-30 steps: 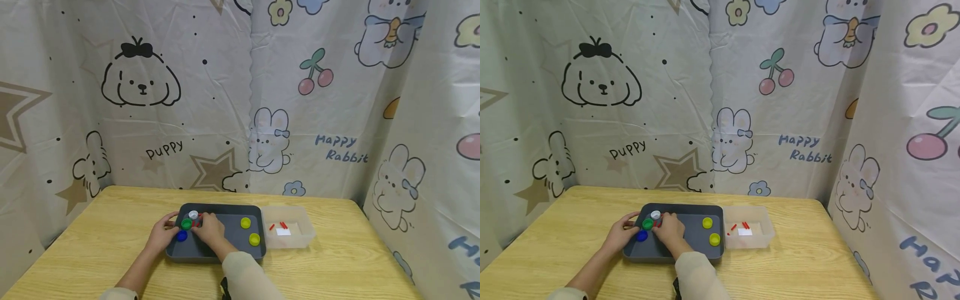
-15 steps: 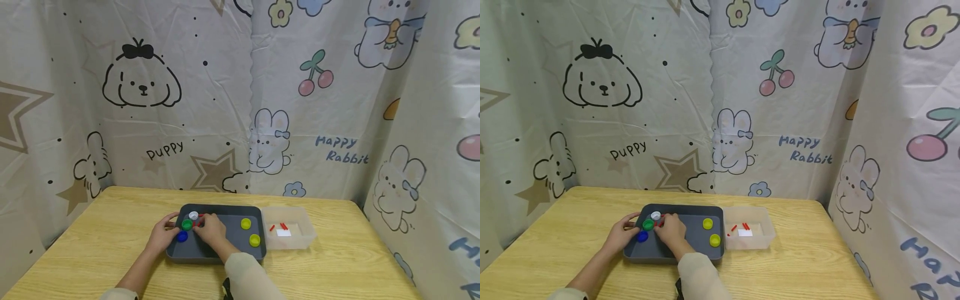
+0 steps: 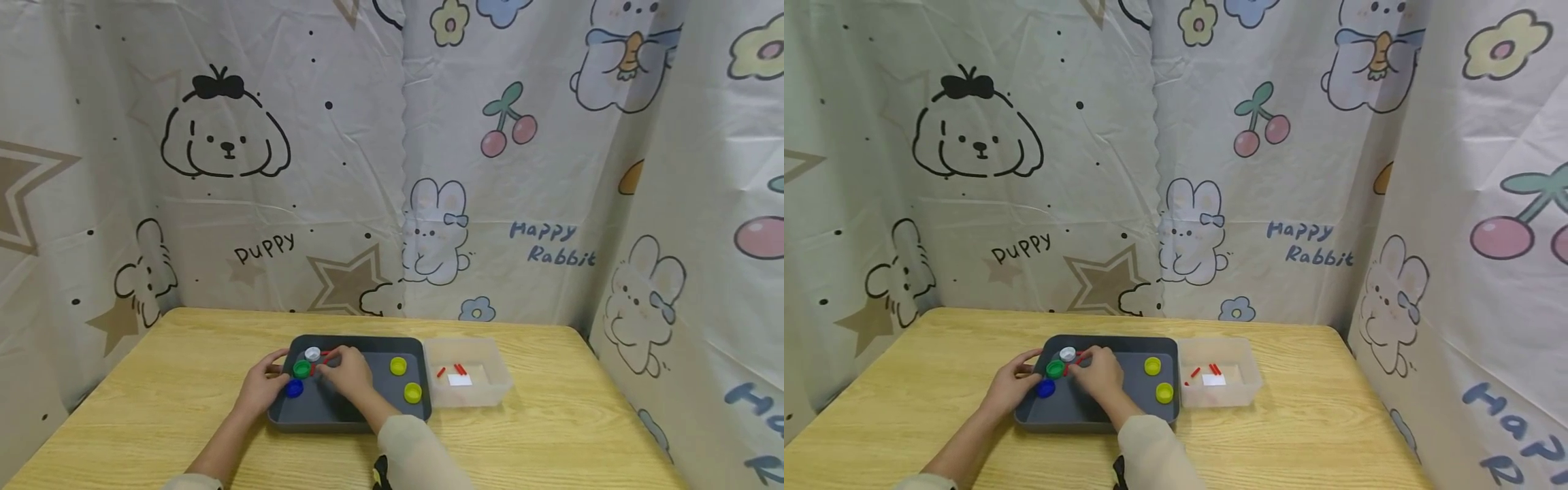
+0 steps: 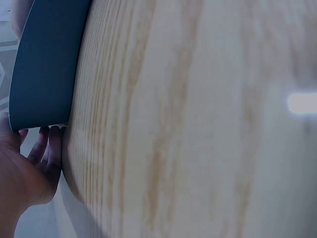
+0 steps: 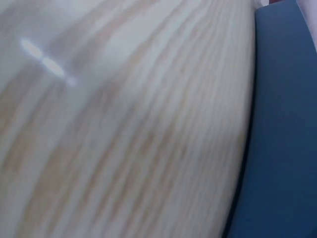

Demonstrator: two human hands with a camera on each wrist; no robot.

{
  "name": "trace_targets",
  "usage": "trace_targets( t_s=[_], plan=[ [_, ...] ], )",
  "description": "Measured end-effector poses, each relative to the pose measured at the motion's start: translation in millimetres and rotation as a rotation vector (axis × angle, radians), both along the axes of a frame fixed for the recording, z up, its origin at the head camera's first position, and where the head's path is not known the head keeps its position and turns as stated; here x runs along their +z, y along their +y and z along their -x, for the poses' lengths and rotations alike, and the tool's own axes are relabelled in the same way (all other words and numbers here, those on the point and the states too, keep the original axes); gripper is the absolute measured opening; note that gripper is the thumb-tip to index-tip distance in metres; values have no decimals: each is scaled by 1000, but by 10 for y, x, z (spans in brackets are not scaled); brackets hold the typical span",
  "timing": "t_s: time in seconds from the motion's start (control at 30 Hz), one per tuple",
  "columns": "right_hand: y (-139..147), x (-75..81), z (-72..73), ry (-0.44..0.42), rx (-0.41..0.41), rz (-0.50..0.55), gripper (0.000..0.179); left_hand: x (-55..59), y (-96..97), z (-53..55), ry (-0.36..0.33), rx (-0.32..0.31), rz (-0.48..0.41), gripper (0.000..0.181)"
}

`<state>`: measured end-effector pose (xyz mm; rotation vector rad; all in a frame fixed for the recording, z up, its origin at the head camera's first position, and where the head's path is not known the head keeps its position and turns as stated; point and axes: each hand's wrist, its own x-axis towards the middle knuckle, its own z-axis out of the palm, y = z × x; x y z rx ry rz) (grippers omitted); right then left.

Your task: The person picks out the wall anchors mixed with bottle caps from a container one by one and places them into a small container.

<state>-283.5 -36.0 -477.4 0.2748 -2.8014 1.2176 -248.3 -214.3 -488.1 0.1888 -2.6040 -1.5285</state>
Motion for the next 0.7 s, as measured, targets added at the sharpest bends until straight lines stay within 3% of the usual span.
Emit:
trace_targets(
  t_s=[0.4,0.7],
  plan=[
    [272,93,-19,8,21,150,26,15,11,0,-2,-22,15,51],
    [435,110,-28,20,38,159,24,20,8,-18,1,-30,20,50]
  ],
)
